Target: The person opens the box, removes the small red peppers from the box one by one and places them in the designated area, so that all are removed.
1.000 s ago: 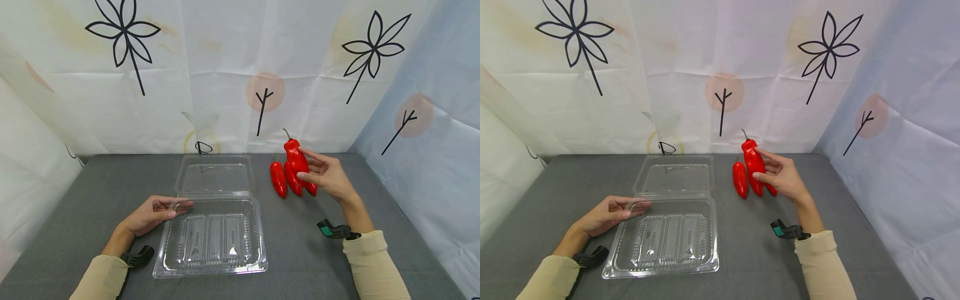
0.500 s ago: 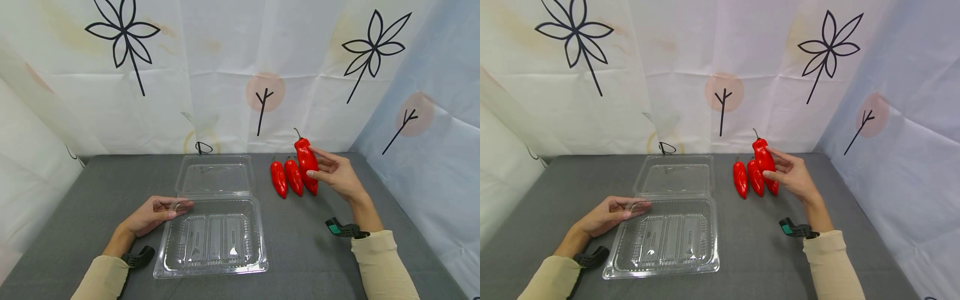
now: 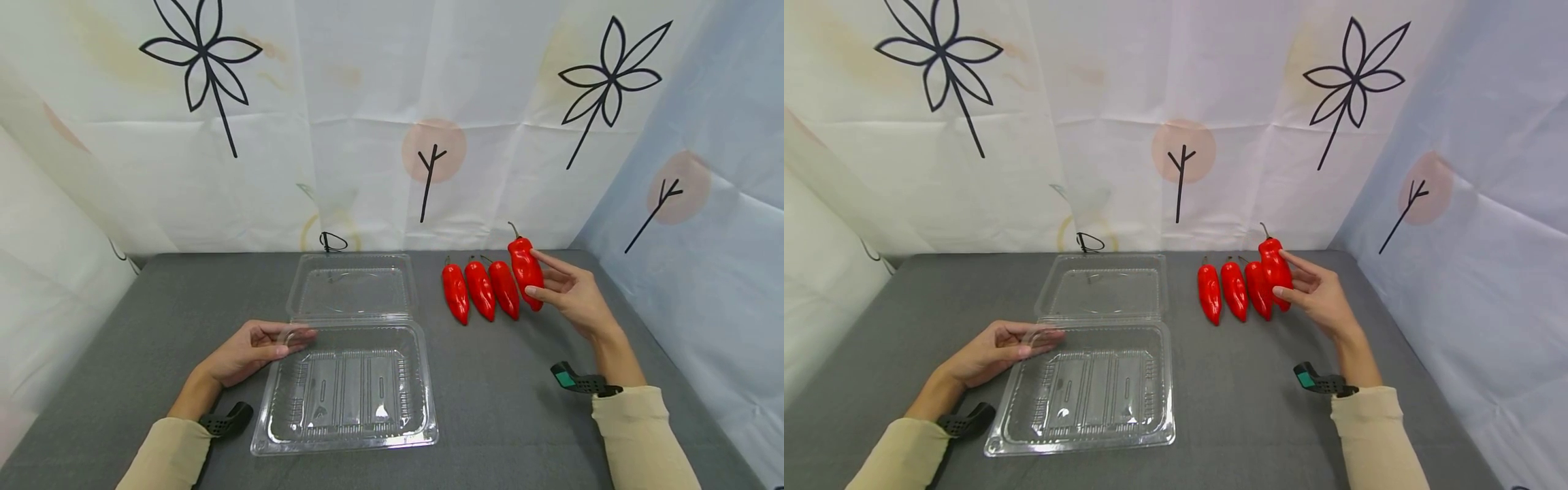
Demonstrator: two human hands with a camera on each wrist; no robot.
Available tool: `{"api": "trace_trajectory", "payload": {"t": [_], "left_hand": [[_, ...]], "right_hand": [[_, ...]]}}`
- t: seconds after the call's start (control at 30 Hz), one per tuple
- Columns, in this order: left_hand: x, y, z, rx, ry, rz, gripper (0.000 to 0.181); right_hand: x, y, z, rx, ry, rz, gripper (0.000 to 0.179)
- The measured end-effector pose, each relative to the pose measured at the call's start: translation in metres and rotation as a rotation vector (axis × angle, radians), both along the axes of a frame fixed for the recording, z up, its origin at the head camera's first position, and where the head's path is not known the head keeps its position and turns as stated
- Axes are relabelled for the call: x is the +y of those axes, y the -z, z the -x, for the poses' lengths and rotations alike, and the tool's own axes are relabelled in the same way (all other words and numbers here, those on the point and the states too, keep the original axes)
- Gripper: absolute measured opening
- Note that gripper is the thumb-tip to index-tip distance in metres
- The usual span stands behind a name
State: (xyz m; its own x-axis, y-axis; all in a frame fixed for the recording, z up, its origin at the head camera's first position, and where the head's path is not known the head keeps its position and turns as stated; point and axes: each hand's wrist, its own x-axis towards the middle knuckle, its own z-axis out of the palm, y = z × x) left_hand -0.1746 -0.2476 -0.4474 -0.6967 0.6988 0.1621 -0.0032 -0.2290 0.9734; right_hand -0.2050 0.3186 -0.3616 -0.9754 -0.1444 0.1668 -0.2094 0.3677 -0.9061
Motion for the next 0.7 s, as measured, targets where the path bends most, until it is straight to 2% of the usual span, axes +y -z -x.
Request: {"api": "trace_trajectory", "payload": {"t": [0.3,0.7], "left_hand": [[0.001,-0.004,-0.002,-0.008,-0.011,0.012,0.045],[0.002,-0.004,-0.002,0.002,-0.009,0.008,0.043]], "right_hand": [[0.022,0.017,0.004,-0.054,0.089,-0.033,0.067],[0.024,0.038,0.012,-0.11,0.172,-0.159,0.07]]}}
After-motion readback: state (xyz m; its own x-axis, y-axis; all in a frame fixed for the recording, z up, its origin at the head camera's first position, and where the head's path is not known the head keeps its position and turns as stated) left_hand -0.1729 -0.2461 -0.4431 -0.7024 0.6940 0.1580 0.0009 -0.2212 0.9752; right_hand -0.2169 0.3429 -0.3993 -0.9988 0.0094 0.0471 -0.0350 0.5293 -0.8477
